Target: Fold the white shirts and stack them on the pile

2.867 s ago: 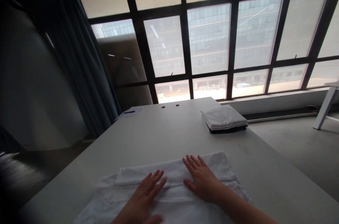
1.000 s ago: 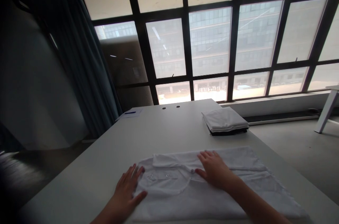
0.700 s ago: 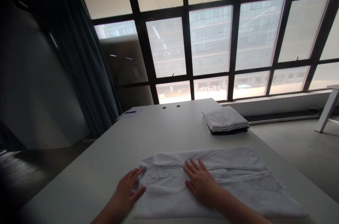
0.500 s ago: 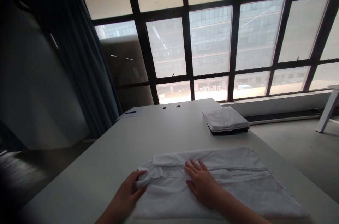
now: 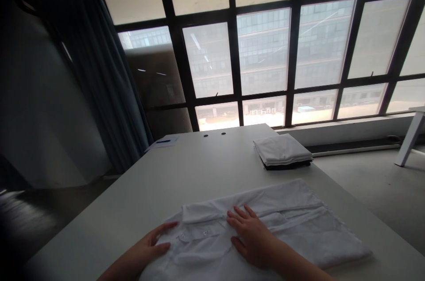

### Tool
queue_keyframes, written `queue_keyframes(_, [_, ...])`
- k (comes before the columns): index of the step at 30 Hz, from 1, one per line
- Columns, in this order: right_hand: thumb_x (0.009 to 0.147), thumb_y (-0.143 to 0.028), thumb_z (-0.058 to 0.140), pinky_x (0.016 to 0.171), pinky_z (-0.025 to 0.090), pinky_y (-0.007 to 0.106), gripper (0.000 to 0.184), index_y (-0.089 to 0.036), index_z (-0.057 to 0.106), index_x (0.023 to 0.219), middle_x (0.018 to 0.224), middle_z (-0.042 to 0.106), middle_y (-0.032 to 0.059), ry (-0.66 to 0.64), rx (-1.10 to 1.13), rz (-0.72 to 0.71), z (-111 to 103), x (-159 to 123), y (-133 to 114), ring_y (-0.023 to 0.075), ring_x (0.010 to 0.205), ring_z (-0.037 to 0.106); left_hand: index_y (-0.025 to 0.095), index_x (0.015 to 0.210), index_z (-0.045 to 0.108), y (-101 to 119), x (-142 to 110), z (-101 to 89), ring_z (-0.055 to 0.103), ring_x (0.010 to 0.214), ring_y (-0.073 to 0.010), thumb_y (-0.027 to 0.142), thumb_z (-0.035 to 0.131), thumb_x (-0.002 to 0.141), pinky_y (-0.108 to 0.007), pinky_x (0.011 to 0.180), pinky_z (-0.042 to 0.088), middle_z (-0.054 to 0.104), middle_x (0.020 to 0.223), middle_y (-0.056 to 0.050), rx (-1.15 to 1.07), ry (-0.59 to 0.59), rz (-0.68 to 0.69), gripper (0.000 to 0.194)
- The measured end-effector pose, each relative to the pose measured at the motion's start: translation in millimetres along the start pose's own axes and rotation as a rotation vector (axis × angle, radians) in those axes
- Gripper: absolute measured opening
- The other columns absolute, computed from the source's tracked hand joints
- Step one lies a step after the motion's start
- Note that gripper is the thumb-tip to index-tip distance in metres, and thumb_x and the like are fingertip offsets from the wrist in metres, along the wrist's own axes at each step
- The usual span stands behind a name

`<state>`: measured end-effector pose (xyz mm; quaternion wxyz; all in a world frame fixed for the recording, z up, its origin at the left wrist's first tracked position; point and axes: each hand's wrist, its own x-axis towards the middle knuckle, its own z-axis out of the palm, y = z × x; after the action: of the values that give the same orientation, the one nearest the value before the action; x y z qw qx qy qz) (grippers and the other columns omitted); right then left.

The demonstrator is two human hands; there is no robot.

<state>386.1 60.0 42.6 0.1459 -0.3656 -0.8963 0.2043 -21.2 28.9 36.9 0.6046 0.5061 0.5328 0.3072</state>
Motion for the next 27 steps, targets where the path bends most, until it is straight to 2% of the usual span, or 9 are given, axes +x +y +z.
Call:
queue_keyframes(4, [0.092,-0.036,0.053,0.126,0.016,0.051,0.061,-0.026,0.046,0.152,0.157,0.046,0.0069,0.001,-0.013,0.007,-3,0,-2,0.0286,0.148,0.035,0.026,0.147,0.052,1,-1,-0.3,0.057,0.134,-0.0334,0.052,0.081,0.069,-0.047,0.111,0.047,0.055,0.152,-0.008,0.100,0.062,0.097,0.088])
queue_keyframes(7, [0.085,-0.036,0.062,0.122,0.025,0.049,0.064,-0.024,0.052,0.147,0.149,0.054,0.0104,0.057,-0.022,0.033,-7,0,-3,0.0301,0.138,0.046,0.023,0.148,0.052,-1,1,-3.1,0.046,0.144,-0.0334,0.049,0.078,0.070,-0.047,0.118,0.039,0.049,0.156,-0.008,0.211,0.105,0.144,0.086])
queue_keyframes(10, [0.081,-0.031,0.063,0.117,0.031,0.047,0.050,-0.023,0.064,0.131,0.132,0.062,0.0108,0.119,-0.020,0.070,-8,0,-3,0.0284,0.124,0.053,0.024,0.149,0.050,-3,-1,-7.3,0.043,0.146,-0.0314,0.038,0.077,0.071,-0.046,0.120,0.036,0.047,0.158,-0.006,0.221,0.108,0.140,0.084])
queue_keyframes(13, [0.086,-0.028,0.059,0.114,0.033,0.045,0.037,-0.025,0.068,0.122,0.124,0.063,0.0084,0.112,0.001,0.066,-2,2,-4,0.0264,0.119,0.054,0.025,0.150,0.050,4,-7,-9.5,0.043,0.146,-0.0300,0.031,0.078,0.070,-0.044,0.121,0.035,0.046,0.159,-0.005,0.170,0.127,0.122,0.084])
queue_keyframes(18, [0.090,-0.022,0.056,0.110,0.035,0.040,0.029,-0.027,0.069,0.116,0.122,0.062,0.0055,0.140,0.003,0.098,16,12,-12,0.0241,0.117,0.052,0.030,0.150,0.047,45,-23,-3.7,0.059,0.132,-0.0321,0.042,0.079,0.079,-0.048,0.111,0.048,0.048,0.158,-0.004,-0.106,0.049,0.070,0.079])
queue_keyframes(21, [0.090,-0.021,0.056,0.109,0.034,0.039,0.027,-0.027,0.069,0.113,0.122,0.063,0.0047,0.161,0.009,0.097,26,17,-17,0.0236,0.116,0.052,0.030,0.151,0.046,80,-29,9.2,0.065,0.123,-0.0314,0.043,0.080,0.080,-0.048,0.106,0.053,0.051,0.155,-0.006,-0.181,0.075,0.076,0.080])
queue_keyframes(24, [0.089,-0.023,0.058,0.110,0.034,0.041,0.029,-0.027,0.069,0.114,0.122,0.063,0.0052,0.185,0.047,0.100,32,18,-17,0.0247,0.117,0.053,0.027,0.153,0.043,115,-28,33.5,0.069,0.114,-0.0287,0.041,0.081,0.081,-0.045,0.100,0.057,0.060,0.145,-0.008,-0.140,0.071,0.090,0.082])
queue_keyframes(27, [0.086,-0.026,0.061,0.111,0.036,0.041,0.031,-0.026,0.069,0.116,0.119,0.066,0.0061,0.254,0.168,0.104,35,21,-11,0.0252,0.117,0.055,0.025,0.159,0.030,146,-21,69.8,0.074,0.090,-0.0236,0.040,0.080,0.083,-0.038,0.077,0.064,0.071,0.121,-0.009,-0.041,-0.014,0.092,0.092])
